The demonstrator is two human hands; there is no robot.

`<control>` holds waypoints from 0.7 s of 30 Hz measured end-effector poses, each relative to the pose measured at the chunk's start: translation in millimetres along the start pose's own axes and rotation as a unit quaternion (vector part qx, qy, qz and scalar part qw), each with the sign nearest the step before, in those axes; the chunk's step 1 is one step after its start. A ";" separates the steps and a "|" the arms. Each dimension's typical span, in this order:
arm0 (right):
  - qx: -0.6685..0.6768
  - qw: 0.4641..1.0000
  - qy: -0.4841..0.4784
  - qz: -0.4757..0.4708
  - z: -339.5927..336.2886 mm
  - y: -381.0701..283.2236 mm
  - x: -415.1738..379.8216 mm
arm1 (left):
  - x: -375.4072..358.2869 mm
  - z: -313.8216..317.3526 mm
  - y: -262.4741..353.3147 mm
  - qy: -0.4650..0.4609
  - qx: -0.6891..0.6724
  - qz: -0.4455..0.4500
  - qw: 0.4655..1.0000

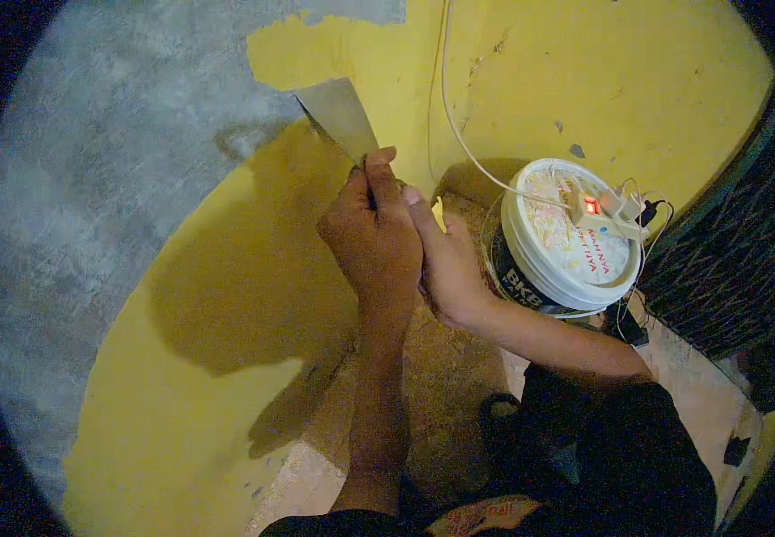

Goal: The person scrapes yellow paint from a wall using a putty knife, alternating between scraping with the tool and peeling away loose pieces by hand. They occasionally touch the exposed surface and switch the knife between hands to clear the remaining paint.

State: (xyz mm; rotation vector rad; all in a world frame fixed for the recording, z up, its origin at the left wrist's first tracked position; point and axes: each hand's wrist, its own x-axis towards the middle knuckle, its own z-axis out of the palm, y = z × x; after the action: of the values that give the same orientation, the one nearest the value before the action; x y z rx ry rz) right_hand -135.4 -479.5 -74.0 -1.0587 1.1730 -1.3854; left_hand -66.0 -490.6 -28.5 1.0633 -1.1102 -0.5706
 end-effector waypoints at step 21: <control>0.065 0.996 -0.048 0.022 -26.2 -24.8 9.6 | -1.1 25.5 -10.3 -0.022 -0.020 -0.026 0.999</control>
State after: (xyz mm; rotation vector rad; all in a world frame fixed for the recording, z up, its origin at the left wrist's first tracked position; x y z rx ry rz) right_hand -165.9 -485.0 -53.2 -0.9909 1.0164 -1.3424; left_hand -88.5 -504.1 -36.7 1.0525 -1.1074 -0.6571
